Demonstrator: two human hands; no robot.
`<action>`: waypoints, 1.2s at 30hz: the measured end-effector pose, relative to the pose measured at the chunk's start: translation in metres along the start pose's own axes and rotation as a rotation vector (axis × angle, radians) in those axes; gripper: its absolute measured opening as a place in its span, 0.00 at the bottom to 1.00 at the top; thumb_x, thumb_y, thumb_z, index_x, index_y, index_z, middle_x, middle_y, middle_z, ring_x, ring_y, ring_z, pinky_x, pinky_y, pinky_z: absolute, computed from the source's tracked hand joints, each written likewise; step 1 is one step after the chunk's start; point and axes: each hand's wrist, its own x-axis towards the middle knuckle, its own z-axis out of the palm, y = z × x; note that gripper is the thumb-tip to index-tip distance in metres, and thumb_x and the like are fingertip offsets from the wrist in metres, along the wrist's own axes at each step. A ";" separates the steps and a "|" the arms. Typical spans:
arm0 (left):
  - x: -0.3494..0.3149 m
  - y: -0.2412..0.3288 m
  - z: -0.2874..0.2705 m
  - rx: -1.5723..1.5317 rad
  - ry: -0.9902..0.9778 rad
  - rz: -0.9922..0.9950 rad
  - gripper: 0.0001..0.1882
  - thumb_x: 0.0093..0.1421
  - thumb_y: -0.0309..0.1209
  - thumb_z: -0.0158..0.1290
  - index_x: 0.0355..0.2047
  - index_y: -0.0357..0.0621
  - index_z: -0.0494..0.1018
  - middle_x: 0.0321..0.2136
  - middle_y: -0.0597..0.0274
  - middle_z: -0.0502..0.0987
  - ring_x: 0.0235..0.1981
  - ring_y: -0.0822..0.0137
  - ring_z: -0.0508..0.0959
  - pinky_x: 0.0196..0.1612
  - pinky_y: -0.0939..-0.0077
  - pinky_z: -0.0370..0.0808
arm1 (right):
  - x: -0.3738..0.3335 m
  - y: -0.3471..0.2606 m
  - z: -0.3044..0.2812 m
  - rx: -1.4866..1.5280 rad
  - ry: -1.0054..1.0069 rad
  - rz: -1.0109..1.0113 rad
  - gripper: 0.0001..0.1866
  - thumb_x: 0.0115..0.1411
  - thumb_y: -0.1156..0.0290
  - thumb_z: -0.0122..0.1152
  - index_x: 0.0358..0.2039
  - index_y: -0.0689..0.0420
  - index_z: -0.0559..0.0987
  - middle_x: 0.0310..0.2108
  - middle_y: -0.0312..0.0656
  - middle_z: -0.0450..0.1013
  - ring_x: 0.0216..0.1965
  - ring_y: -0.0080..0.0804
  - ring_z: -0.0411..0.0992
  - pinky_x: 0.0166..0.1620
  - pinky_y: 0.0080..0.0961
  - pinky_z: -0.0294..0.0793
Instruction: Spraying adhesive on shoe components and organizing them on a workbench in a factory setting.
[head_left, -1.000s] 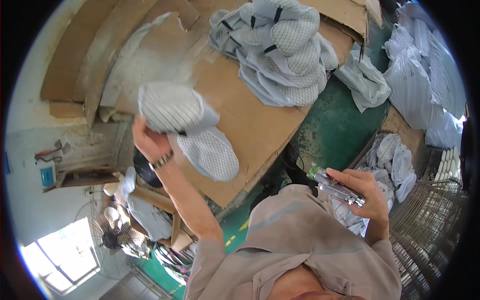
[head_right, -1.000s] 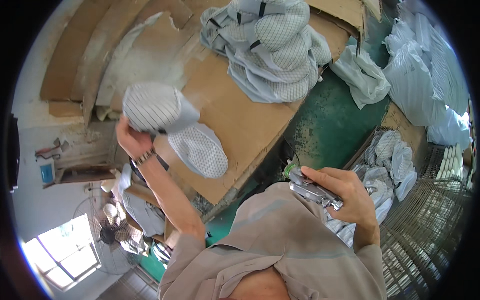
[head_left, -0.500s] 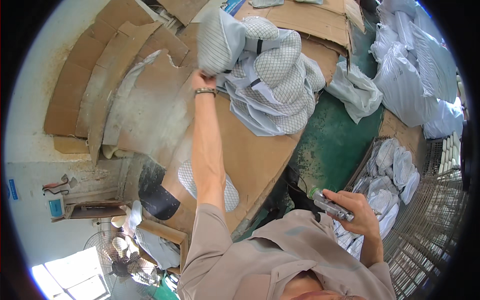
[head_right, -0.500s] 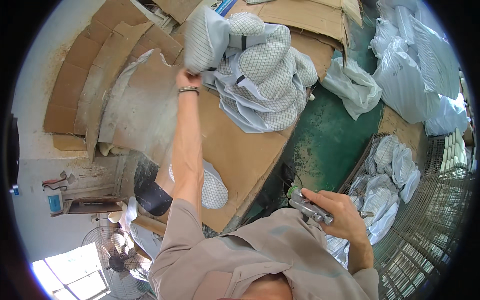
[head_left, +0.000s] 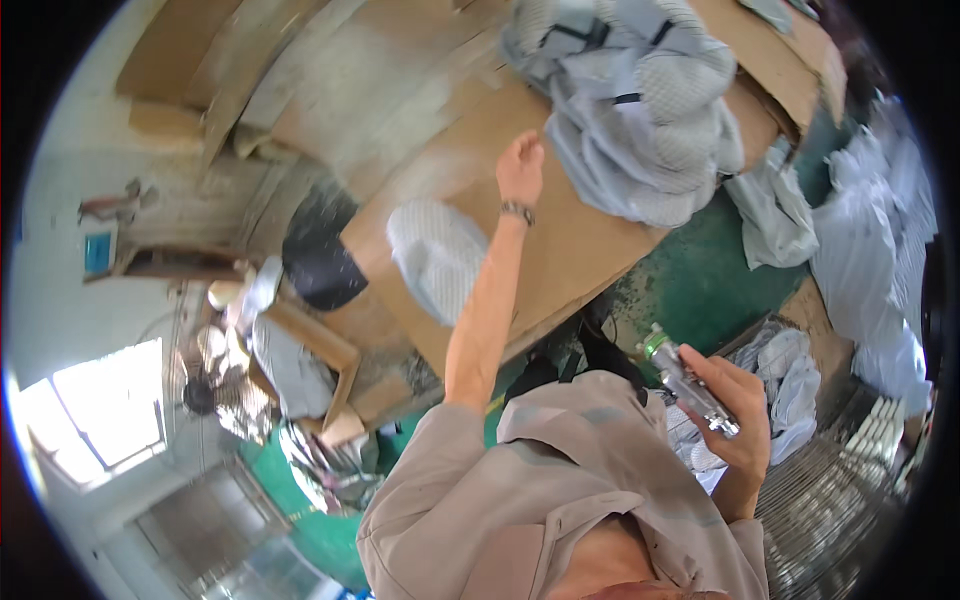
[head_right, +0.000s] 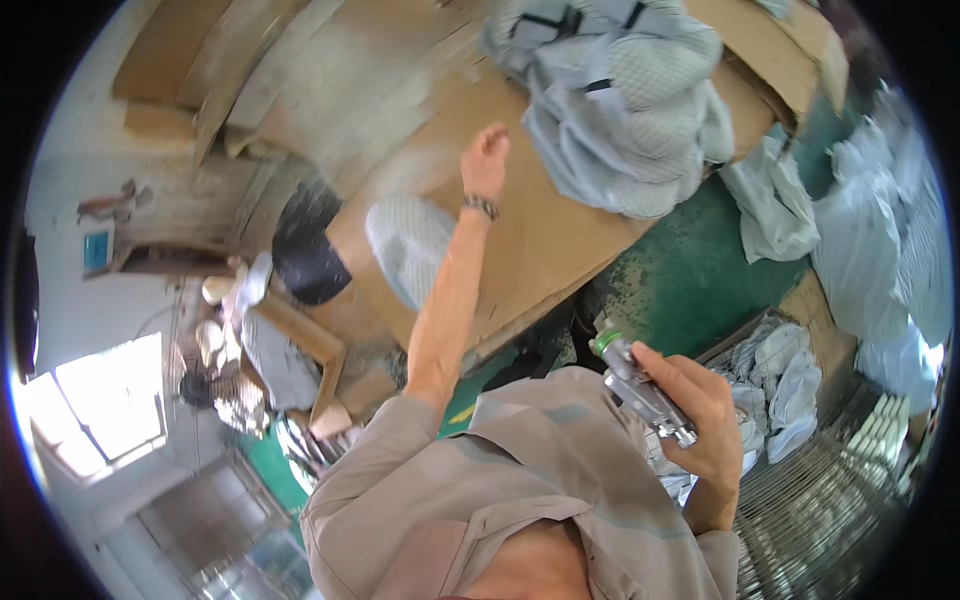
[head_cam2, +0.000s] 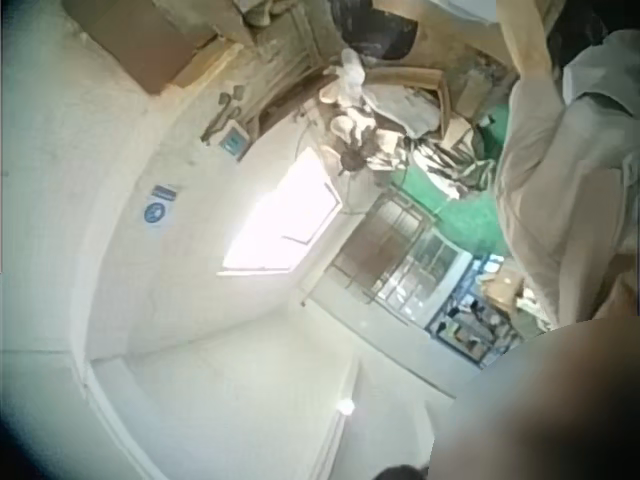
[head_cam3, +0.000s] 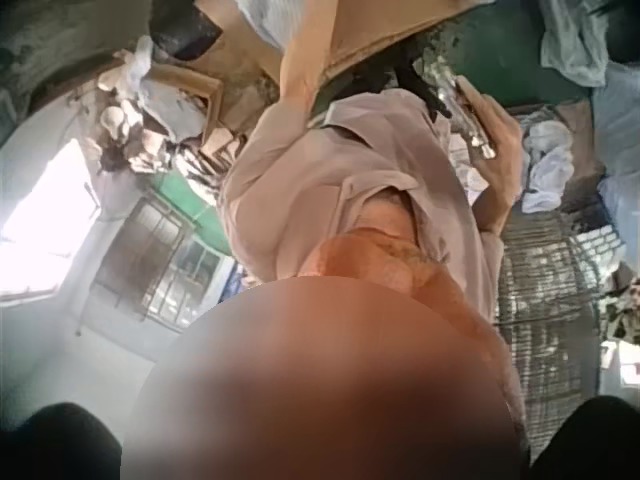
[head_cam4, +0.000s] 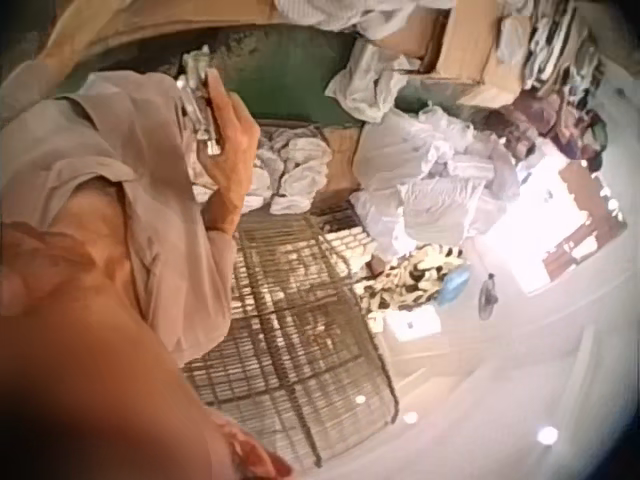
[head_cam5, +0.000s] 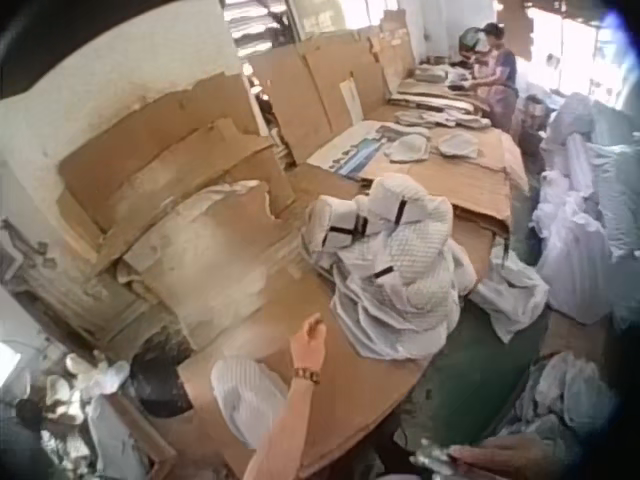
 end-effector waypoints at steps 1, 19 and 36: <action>-0.037 -0.003 -0.023 0.200 0.044 0.051 0.18 0.62 0.30 0.56 0.53 0.40 0.75 0.49 0.53 0.80 0.53 0.54 0.78 0.56 0.62 0.73 | 0.004 -0.005 0.002 0.001 -0.026 -0.003 0.43 0.32 0.80 0.57 0.58 0.66 0.75 0.33 0.53 0.75 0.33 0.51 0.76 0.38 0.32 0.75; -0.187 -0.144 -0.191 1.064 0.129 0.116 0.41 0.63 0.57 0.50 0.71 0.50 0.58 0.75 0.58 0.48 0.75 0.47 0.44 0.72 0.38 0.42 | 0.047 -0.105 0.095 -0.133 -0.319 -0.112 0.34 0.47 0.70 0.62 0.58 0.67 0.75 0.32 0.51 0.76 0.31 0.47 0.77 0.36 0.32 0.75; -0.023 -0.086 -0.276 0.945 0.054 -0.073 0.48 0.43 0.51 0.71 0.62 0.45 0.68 0.62 0.52 0.68 0.63 0.49 0.68 0.62 0.52 0.66 | 0.027 -0.125 0.142 -0.169 -0.181 -0.075 0.33 0.46 0.82 0.68 0.57 0.65 0.76 0.35 0.51 0.77 0.33 0.42 0.78 0.37 0.27 0.75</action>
